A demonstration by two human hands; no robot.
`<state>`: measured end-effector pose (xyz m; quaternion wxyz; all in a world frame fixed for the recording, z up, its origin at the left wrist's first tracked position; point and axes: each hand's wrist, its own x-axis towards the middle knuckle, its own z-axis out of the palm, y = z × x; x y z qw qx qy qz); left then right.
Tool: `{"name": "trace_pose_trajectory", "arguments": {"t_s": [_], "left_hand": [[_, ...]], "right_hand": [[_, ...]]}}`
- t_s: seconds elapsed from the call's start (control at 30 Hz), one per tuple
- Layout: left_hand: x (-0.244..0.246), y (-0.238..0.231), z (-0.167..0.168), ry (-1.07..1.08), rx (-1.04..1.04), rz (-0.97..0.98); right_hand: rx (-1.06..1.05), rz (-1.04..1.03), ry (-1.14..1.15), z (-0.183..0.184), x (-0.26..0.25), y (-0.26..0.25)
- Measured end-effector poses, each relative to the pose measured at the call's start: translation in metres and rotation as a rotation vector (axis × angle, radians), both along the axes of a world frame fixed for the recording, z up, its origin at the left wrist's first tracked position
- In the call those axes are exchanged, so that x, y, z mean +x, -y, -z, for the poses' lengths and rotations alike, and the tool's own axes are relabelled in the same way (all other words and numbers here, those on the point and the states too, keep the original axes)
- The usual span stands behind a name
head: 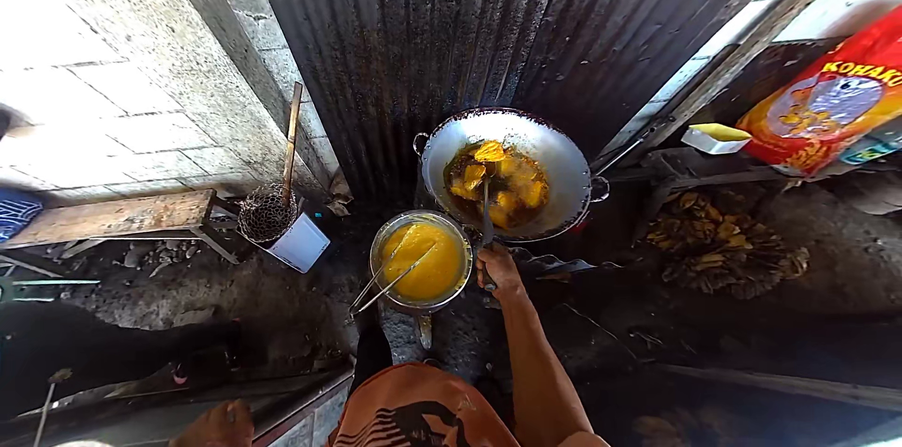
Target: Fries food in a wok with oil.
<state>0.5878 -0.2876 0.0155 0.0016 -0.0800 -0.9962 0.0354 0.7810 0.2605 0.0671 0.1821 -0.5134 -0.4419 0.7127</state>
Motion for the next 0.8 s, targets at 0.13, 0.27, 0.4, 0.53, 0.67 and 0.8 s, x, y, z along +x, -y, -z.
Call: {"name": "trace_pose_trajectory", "arguments": {"t_s": [0.13,0.27,0.4,0.53,0.67,0.8], "left_hand": [[0.002,-0.003,-0.005,-0.003,0.01,0.002],[0.0,-0.004,-0.004,0.018,-0.015,-0.019],[0.0,-0.003,-0.002,0.016,-0.01,-0.022],[0.002,-0.003,-0.004,0.0,0.02,-0.015],[0.002,-0.004,-0.002,-0.004,0.009,-0.015],[0.002,-0.003,-0.001,-0.04,0.021,-0.003]], "right_hand": [[0.12,-0.109,0.176,-0.006,-0.013,0.009],[0.225,-0.265,0.389,-0.003,-0.023,0.012],[0.359,-0.457,0.634,-0.002,-0.032,0.004],[0.443,-0.565,0.745,-0.008,-0.034,0.003],[0.449,-0.506,0.621,-0.012,-0.018,0.012],[0.445,-0.459,0.634,-0.016,0.004,0.027]]}}
